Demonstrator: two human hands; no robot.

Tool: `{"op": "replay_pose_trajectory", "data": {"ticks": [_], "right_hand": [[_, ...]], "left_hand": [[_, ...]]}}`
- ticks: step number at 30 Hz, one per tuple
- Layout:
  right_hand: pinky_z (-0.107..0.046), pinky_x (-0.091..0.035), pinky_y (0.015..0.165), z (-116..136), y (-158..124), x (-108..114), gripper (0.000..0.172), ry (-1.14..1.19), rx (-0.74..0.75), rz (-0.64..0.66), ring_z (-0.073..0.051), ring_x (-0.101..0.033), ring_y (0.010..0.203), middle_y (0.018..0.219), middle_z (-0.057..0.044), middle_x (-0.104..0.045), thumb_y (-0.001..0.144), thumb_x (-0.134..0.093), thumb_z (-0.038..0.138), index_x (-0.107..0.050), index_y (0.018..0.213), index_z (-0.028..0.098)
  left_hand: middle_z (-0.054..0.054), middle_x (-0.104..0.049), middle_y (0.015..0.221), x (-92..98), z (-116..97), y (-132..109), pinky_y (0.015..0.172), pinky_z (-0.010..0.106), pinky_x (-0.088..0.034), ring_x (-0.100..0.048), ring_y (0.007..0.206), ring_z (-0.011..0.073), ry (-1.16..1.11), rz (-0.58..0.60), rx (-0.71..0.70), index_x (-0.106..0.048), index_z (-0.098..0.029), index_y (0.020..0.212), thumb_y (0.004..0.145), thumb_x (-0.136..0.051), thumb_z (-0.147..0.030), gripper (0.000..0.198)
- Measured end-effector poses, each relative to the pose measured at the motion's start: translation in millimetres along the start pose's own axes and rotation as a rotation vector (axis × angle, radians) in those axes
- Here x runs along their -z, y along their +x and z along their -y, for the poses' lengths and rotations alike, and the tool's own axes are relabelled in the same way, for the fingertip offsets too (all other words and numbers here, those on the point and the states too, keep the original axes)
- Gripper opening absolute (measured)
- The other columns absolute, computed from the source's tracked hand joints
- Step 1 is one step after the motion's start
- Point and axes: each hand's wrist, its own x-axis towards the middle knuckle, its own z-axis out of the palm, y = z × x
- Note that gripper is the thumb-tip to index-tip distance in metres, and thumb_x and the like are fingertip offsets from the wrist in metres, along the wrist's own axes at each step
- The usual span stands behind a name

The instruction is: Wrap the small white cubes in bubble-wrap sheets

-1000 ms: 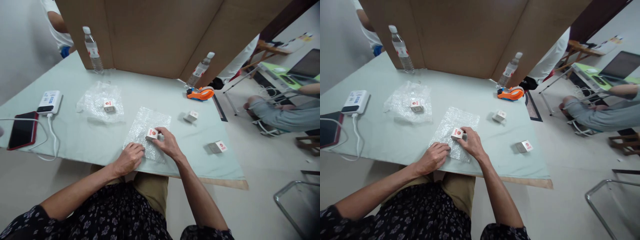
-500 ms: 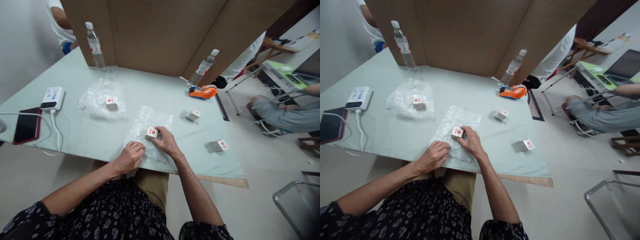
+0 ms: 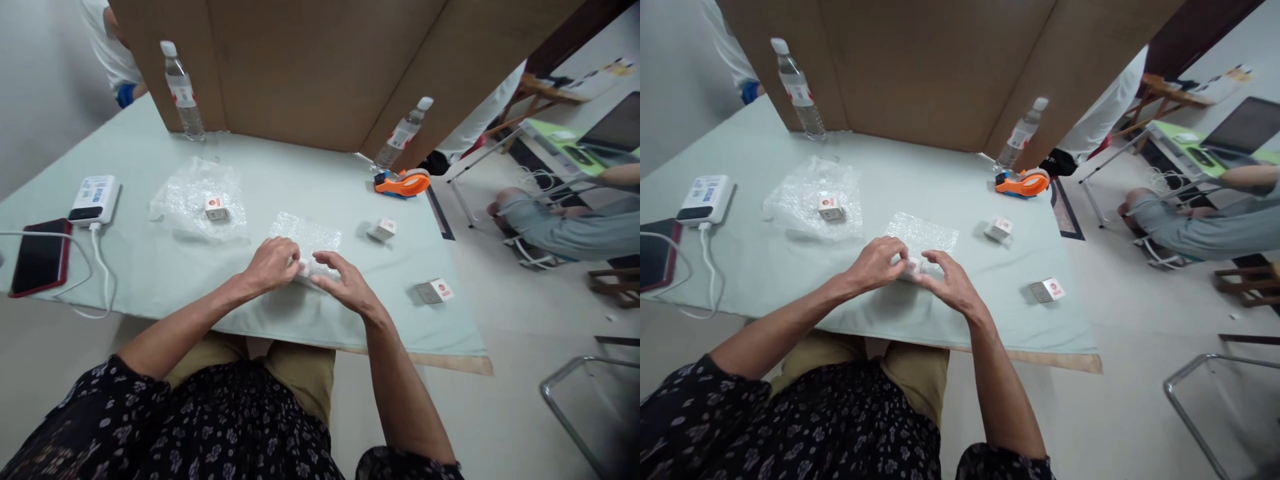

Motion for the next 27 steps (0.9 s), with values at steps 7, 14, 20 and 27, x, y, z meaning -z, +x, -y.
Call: {"op": "replay_pose_trajectory", "data": {"ticks": [7,14,20,27], "right_hand": [[-0.038,-0.048,0.092,-20.2,10.9,-24.5,0.011,-0.016,0.002,-0.13,-0.022,-0.065,0.103,0.109,-0.007,-0.07,0.083,-0.058,0.029,-0.06,0.076,0.022],[-0.035,-0.049,0.086,-20.8,11.4,-25.1,0.011,0.06,-0.049,-0.157,-0.02,-0.066,0.093,0.1,-0.004,-0.073,0.081,-0.059,0.03,-0.061,0.073,0.022],[-0.034,-0.049,0.081,-17.1,4.9,-23.3,0.013,0.035,-0.081,-0.132,-0.02,-0.067,0.087,0.093,-0.003,-0.074,0.082,-0.059,0.033,-0.065,0.077,0.023],[-0.034,-0.05,0.081,-20.6,3.9,-25.2,0.013,0.032,-0.083,-0.112,-0.021,-0.067,0.087,0.091,-0.002,-0.074,0.083,-0.059,0.033,-0.066,0.08,0.023]], "left_hand": [[0.004,-0.07,0.092,4.1,14.8,5.3,0.08,0.035,-0.047,-0.062,0.088,0.0218,-0.145,0.122,0.073,-0.066,-0.02,0.089,0.076,-0.059,-0.026,0.016],[0.002,-0.071,0.087,-6.8,28.0,10.3,0.076,0.028,-0.046,-0.062,0.083,0.0161,-0.438,0.115,0.156,-0.067,-0.018,0.077,0.077,-0.058,-0.025,0.011],[0.0,-0.069,0.077,-16.9,25.3,2.9,0.064,0.023,-0.043,-0.058,0.071,0.0124,-0.564,0.095,0.187,-0.069,-0.016,0.078,0.076,-0.06,-0.025,0.013],[0.001,-0.068,0.074,-15.7,22.8,0.9,0.064,0.024,-0.044,-0.058,0.069,0.0124,-0.551,0.114,0.209,-0.069,-0.016,0.076,0.075,-0.06,-0.023,0.012]]}}
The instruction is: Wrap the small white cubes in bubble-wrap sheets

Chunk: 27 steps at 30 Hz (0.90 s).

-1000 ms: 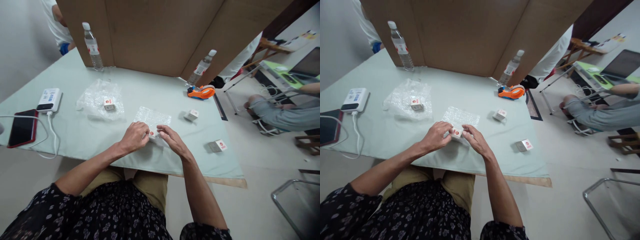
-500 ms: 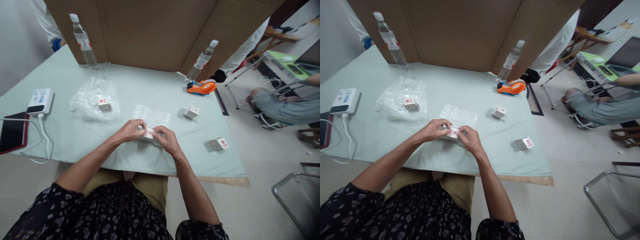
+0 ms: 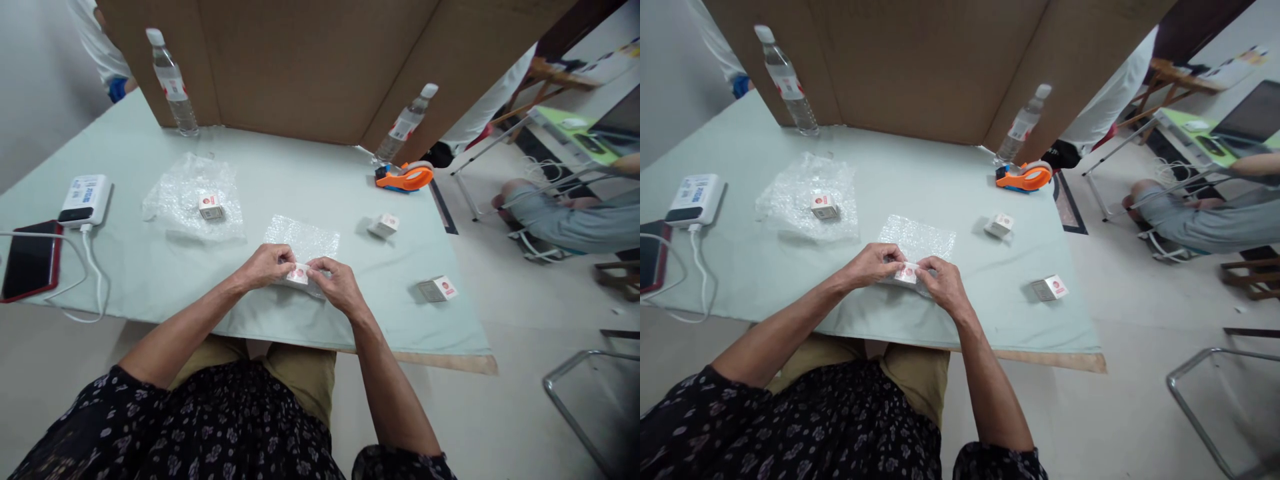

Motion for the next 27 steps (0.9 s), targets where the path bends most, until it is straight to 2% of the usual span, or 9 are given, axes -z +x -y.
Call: {"op": "replay_pose_trajectory", "data": {"ticks": [3,7,8,11,14,18,20,24,27], "right_hand": [[-0.035,-0.049,0.08,3.1,-3.2,3.0,0.013,-0.043,0.0,-0.024,-0.022,-0.067,0.085,0.089,-0.003,-0.073,0.085,-0.059,0.034,-0.066,0.083,0.023],[-0.043,-0.043,0.09,25.7,-21.1,8.7,0.013,-0.361,0.111,-0.295,-0.027,-0.062,0.103,0.107,-0.008,-0.07,0.092,-0.055,0.031,-0.066,0.096,0.024],[-0.044,-0.041,0.091,32.7,-25.9,8.1,0.014,-0.436,0.159,-0.312,-0.027,-0.06,0.105,0.11,-0.008,-0.069,0.094,-0.053,0.029,-0.066,0.098,0.025],[-0.042,-0.039,0.088,46.6,-34.2,-1.6,0.019,-0.591,0.302,-0.133,-0.026,-0.058,0.103,0.11,-0.008,-0.068,0.096,-0.049,0.023,-0.066,0.106,0.025],[-0.041,-0.038,0.083,45.7,-33.5,-15.3,0.023,-0.708,0.352,0.006,-0.026,-0.056,0.097,0.107,-0.009,-0.068,0.097,-0.045,0.017,-0.064,0.109,0.023],[-0.041,-0.036,0.083,39.2,-29.4,-22.3,0.022,-0.788,0.366,-0.015,-0.025,-0.054,0.093,0.105,-0.008,-0.067,0.097,-0.046,0.018,-0.062,0.111,0.022],[-0.041,-0.034,0.081,39.5,-27.0,-21.8,0.023,-0.82,0.379,-0.012,-0.025,-0.052,0.091,0.104,-0.008,-0.066,0.096,-0.049,0.021,-0.059,0.116,0.023],[-0.041,-0.033,0.079,44.9,-20.2,-21.1,0.02,-0.885,0.387,0.003,-0.026,-0.049,0.087,0.098,-0.008,-0.064,0.097,-0.05,0.029,-0.059,0.115,0.026],[-0.042,-0.032,0.079,48.0,-16.1,-21.6,0.016,-0.916,0.396,0.027,-0.026,-0.048,0.085,0.096,-0.009,-0.063,0.097,-0.05,0.03,-0.06,0.109,0.025]], "left_hand": [[0.0,-0.067,0.072,2.7,-0.2,3.1,0.064,0.024,-0.043,-0.057,0.069,0.0126,0.02,0.032,-0.015,-0.068,-0.016,0.074,0.074,-0.06,-0.023,0.011],[0.0,-0.066,0.07,5.3,-0.9,7.8,0.063,0.024,-0.042,-0.057,0.067,0.0123,0.067,0.073,-0.017,-0.066,-0.016,0.07,0.073,-0.061,-0.023,0.01],[0.0,-0.066,0.069,5.2,-1.0,9.2,0.062,0.023,-0.042,-0.057,0.066,0.0122,0.076,0.079,-0.016,-0.066,-0.016,0.07,0.073,-0.061,-0.023,0.009],[-0.001,-0.064,0.067,4.1,-1.2,12.6,0.061,0.023,-0.043,-0.056,0.065,0.0122,0.088,0.083,-0.016,-0.065,-0.016,0.069,0.071,-0.06,-0.021,0.007],[-0.001,-0.065,0.068,7.7,-2.3,7.8,0.065,0.025,-0.045,-0.059,0.069,0.0135,0.115,0.061,-0.013,-0.064,-0.017,0.069,0.072,-0.059,-0.021,0.008],[0.004,-0.071,0.096,24.1,-4.7,-14.8,0.078,0.03,-0.049,-0.064,0.088,0.0179,0.162,-0.078,0.0,-0.066,-0.019,0.1,0.076,-0.059,-0.026,0.027],[0.004,-0.07,0.1,29.8,-3.2,-24.5,0.077,0.03,-0.05,-0.064,0.086,0.0179,0.189,-0.116,0.049,-0.061,-0.019,0.116,0.076,-0.059,-0.026,0.041],[0.0,-0.066,0.078,23.6,8.5,-25.0,0.066,0.028,-0.047,-0.059,0.068,0.0156,0.264,-0.156,0.157,-0.063,-0.018,0.111,0.077,-0.054,-0.021,0.036],[-0.001,-0.063,0.071,13.4,18.6,-20.4,0.065,0.028,-0.046,-0.059,0.067,0.0165,0.358,-0.177,0.176,-0.063,-0.02,0.108,0.077,-0.053,-0.018,0.033]]}}
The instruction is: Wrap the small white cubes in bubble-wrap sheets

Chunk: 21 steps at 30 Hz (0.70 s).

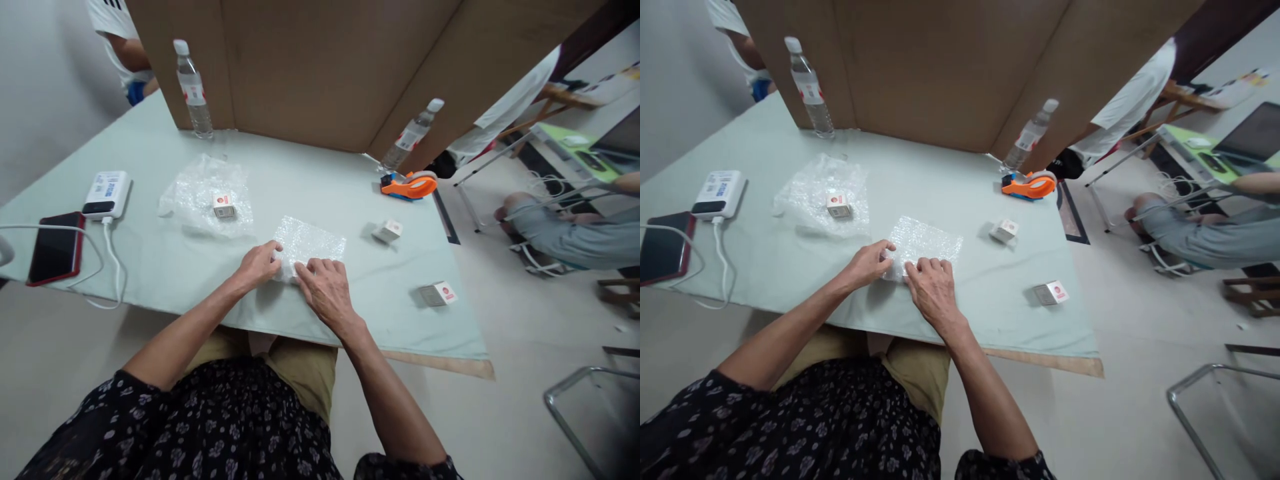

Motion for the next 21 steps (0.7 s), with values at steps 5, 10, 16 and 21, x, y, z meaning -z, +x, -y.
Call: {"op": "replay_pose_trajectory", "data": {"ticks": [5,10,16,21], "right_hand": [[-0.041,-0.03,0.079,-0.3,2.1,-0.1,0.014,-0.046,0.025,0.017,-0.025,-0.047,0.085,0.094,-0.009,-0.063,0.097,-0.05,0.027,-0.06,0.107,0.025],[-0.04,-0.027,0.079,-1.9,6.4,2.5,0.018,-0.128,0.065,0.063,-0.023,-0.047,0.084,0.091,-0.009,-0.062,0.1,-0.043,0.027,-0.06,0.105,0.022],[-0.038,-0.024,0.076,-3.8,11.1,7.6,0.017,-0.131,0.094,0.113,-0.023,-0.047,0.086,0.093,-0.008,-0.063,0.098,-0.047,0.031,-0.06,0.104,0.022],[-0.038,-0.024,0.076,-3.1,11.7,5.3,0.015,-0.109,0.089,0.089,-0.024,-0.048,0.086,0.094,-0.008,-0.064,0.097,-0.049,0.03,-0.059,0.102,0.021]], "left_hand": [[0.011,-0.066,0.1,-1.2,5.8,-12.3,0.082,0.035,-0.049,-0.064,0.095,0.0253,0.199,-0.205,0.018,-0.061,-0.017,0.112,0.08,-0.061,-0.033,0.035],[0.014,-0.07,0.098,9.8,0.8,-18.2,0.08,0.035,-0.048,-0.066,0.095,0.0291,0.309,-0.041,0.253,-0.058,-0.013,0.116,0.083,-0.057,-0.052,0.052],[0.005,-0.068,0.082,6.6,-1.2,-3.8,0.068,0.029,-0.043,-0.062,0.078,0.0207,0.091,0.022,0.256,-0.062,-0.016,0.083,0.076,-0.061,-0.041,0.025],[-0.004,-0.052,0.06,-2.3,-14.9,-5.3,0.054,0.023,-0.036,-0.049,0.058,0.011,-0.267,-0.068,0.207,-0.051,-0.018,0.064,0.068,-0.056,-0.025,0.01]]}}
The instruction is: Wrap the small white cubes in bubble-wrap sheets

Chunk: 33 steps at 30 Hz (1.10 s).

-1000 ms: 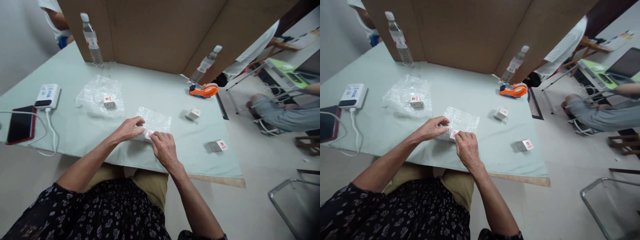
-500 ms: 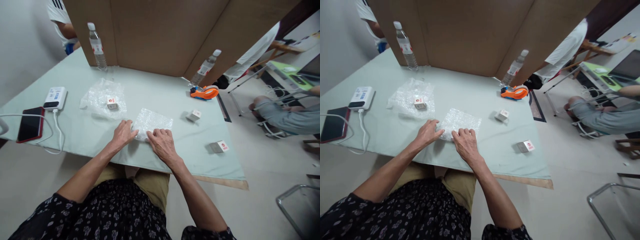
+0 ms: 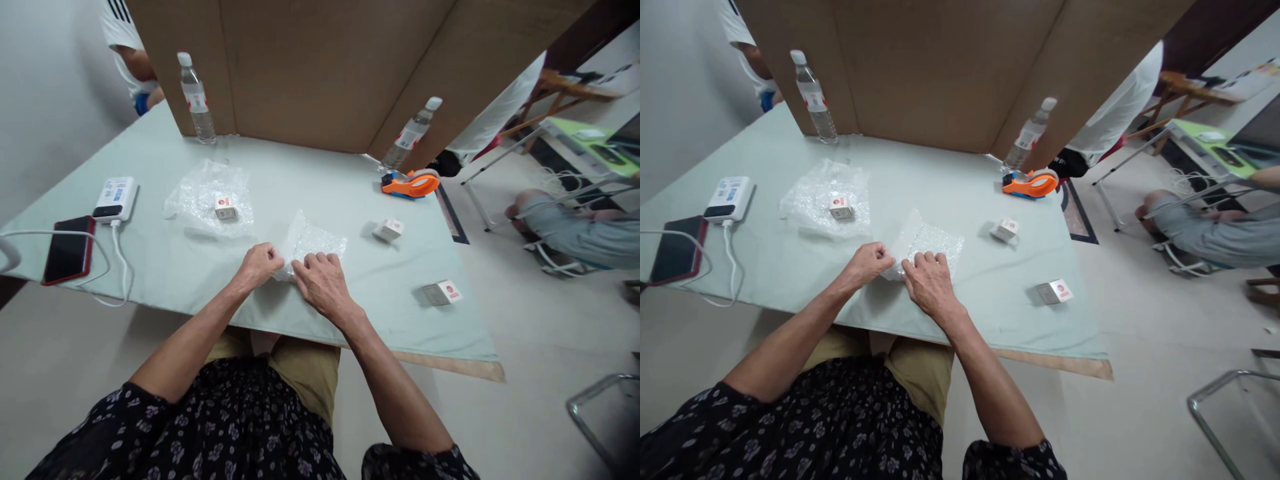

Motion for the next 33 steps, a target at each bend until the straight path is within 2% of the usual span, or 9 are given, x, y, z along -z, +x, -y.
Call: {"op": "replay_pose_trajectory", "data": {"ticks": [6,12,14,18,22,24,26,29,33], "right_hand": [[-0.038,-0.027,0.08,-0.4,-3.6,-2.2,0.014,0.103,-0.062,-0.054,-0.025,-0.051,0.084,0.09,-0.009,-0.067,0.092,-0.052,0.027,-0.058,0.099,0.017],[-0.04,-0.031,0.089,-4.4,-14.5,-2.6,0.013,0.211,-0.046,-0.118,-0.024,-0.056,0.089,0.096,-0.009,-0.069,0.087,-0.052,0.019,-0.062,0.095,0.016],[-0.04,-0.032,0.092,-5.3,-16.6,-3.1,0.014,0.254,-0.047,-0.138,-0.023,-0.058,0.09,0.096,-0.008,-0.071,0.087,-0.051,0.016,-0.063,0.094,0.017],[-0.041,-0.034,0.099,-8.8,-27.5,-4.7,0.018,0.408,-0.074,-0.26,-0.022,-0.061,0.099,0.103,-0.005,-0.073,0.088,-0.051,0.013,-0.065,0.097,0.02],[-0.042,-0.041,0.096,-18.3,-55.9,-12.6,0.019,0.526,-0.481,-0.483,-0.025,-0.061,0.107,0.111,-0.009,-0.071,0.09,-0.052,0.029,-0.065,0.102,0.02],[-0.043,-0.047,0.087,-23.9,-70.1,-19.0,0.035,0.62,-0.724,-0.423,-0.026,-0.064,0.097,0.113,-0.013,-0.069,0.086,-0.056,0.043,-0.063,0.11,0.017],[-0.042,-0.05,0.081,-27.8,-78.3,-24.8,0.055,0.738,-0.883,-0.261,-0.025,-0.066,0.085,0.112,-0.014,-0.069,0.079,-0.061,0.054,-0.061,0.118,0.015],[-0.04,-0.051,0.082,-29.9,-76.0,-30.7,0.069,0.865,-0.979,-0.112,-0.024,-0.066,0.082,0.103,-0.012,-0.072,0.075,-0.061,0.061,-0.058,0.126,0.014],[-0.037,-0.05,0.084,-30.8,-58.6,-36.8,0.075,0.885,-1.005,-0.114,-0.025,-0.067,0.087,0.097,-0.009,-0.072,0.072,-0.064,0.063,-0.057,0.128,0.014]], "left_hand": [[-0.005,-0.05,0.056,-18.0,-19.0,-5.1,0.046,0.021,-0.036,-0.046,0.049,0.0093,-0.281,0.108,0.033,-0.052,-0.018,0.069,0.065,-0.054,-0.025,0.008],[-0.003,-0.056,0.063,-8.7,-27.8,-9.7,0.055,0.023,-0.041,-0.051,0.057,0.0111,-0.095,0.321,-0.116,-0.066,-0.016,0.082,0.07,-0.053,-0.019,0.019],[0.0,-0.06,0.068,-7.6,-27.2,-12.6,0.063,0.026,-0.045,-0.055,0.065,0.0133,0.077,0.301,-0.265,-0.069,-0.016,0.083,0.075,-0.049,-0.017,0.021],[0.009,-0.064,0.093,-15.6,-20.0,-17.1,0.085,0.035,-0.049,-0.059,0.092,0.0211,0.396,0.068,-0.583,-0.069,-0.016,0.089,0.083,-0.051,-0.016,0.019],[0.01,-0.063,0.099,-23.1,-15.3,-19.7,0.088,0.035,-0.05,-0.057,0.097,0.0219,0.483,-0.004,-0.693,-0.064,-0.016,0.087,0.09,-0.051,-0.02,0.014],[0.009,-0.062,0.096,-25.0,-16.1,-22.6,0.085,0.034,-0.051,-0.058,0.094,0.0212,0.51,0.012,-0.677,-0.062,-0.016,0.088,0.091,-0.05,-0.019,0.013],[0.008,-0.061,0.097,-26.8,-18.2,-26.9,0.084,0.033,-0.052,-0.057,0.094,0.0208,0.54,0.011,-0.643,-0.061,-0.017,0.09,0.091,-0.05,-0.018,0.011],[0.009,-0.059,0.099,-29.9,-22.2,-32.9,0.083,0.033,-0.052,-0.057,0.094,0.021,0.58,0.004,-0.587,-0.062,-0.017,0.093,0.09,-0.05,-0.018,0.011],[0.011,-0.059,0.1,-31.3,-25.4,-33.5,0.086,0.035,-0.051,-0.057,0.096,0.0225,0.599,0.021,-0.575,-0.065,-0.016,0.092,0.088,-0.052,-0.016,0.013]]}}
